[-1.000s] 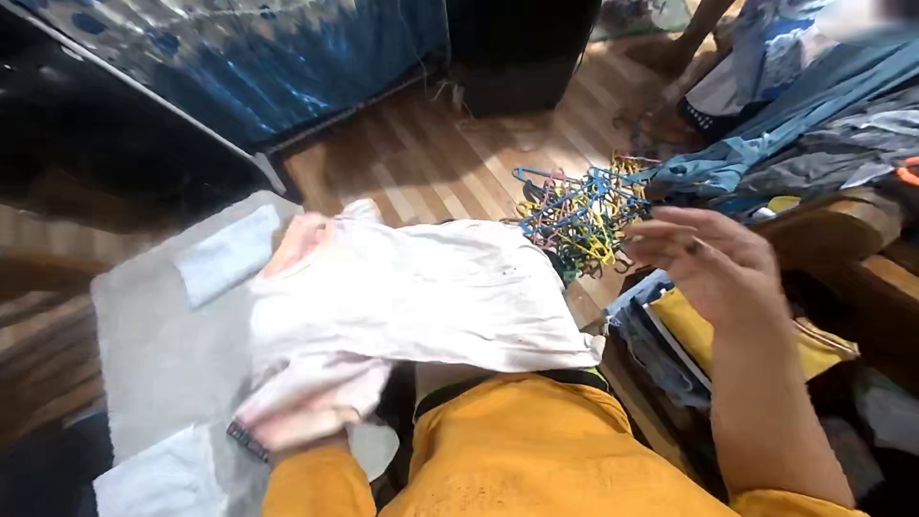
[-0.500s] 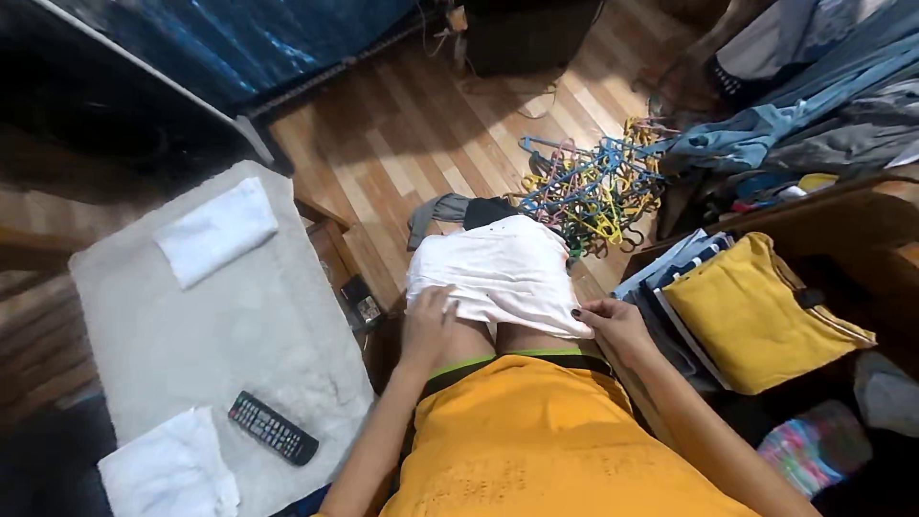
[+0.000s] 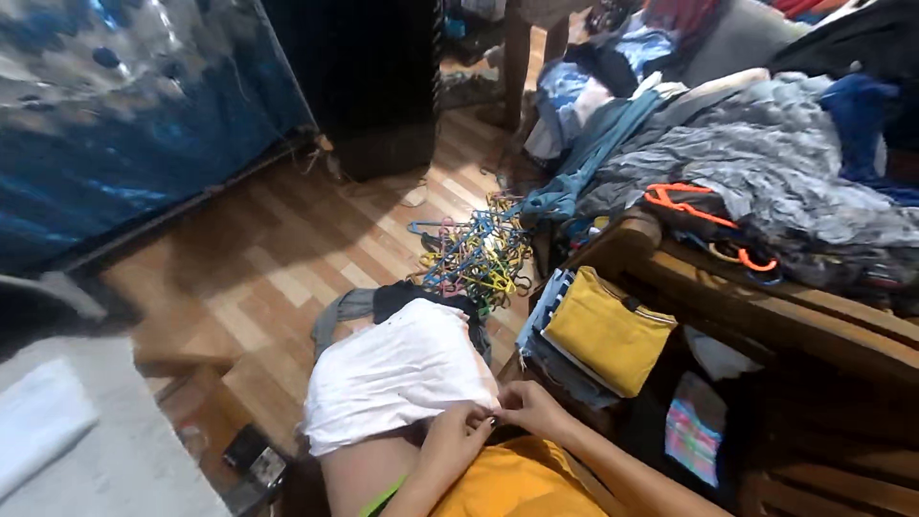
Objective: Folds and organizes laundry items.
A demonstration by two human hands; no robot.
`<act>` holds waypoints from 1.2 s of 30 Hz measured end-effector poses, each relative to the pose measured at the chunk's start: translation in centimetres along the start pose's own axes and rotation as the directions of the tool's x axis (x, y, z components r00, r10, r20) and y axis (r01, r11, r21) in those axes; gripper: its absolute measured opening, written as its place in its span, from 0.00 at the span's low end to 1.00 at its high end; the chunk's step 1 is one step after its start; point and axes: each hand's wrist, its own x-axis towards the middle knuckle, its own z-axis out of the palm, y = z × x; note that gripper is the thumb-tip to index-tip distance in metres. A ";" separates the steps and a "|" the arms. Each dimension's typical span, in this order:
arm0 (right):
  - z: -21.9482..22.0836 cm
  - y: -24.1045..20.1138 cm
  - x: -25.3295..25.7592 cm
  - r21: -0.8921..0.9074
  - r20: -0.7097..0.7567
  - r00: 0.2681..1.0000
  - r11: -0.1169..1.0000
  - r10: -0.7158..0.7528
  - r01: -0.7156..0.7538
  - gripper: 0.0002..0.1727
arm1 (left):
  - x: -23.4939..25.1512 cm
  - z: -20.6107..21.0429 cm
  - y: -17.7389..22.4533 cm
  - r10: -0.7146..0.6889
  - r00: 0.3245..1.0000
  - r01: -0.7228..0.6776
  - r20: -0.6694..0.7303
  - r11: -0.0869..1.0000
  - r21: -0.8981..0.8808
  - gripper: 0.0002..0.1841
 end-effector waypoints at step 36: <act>6.5 -10.9 5.9 0.146 -0.013 0.575 0.567 -0.818 0.811 0.18 | -6.2 -6.1 -0.3 0.262 0.570 -0.018 -0.779 0.951 0.307 0.16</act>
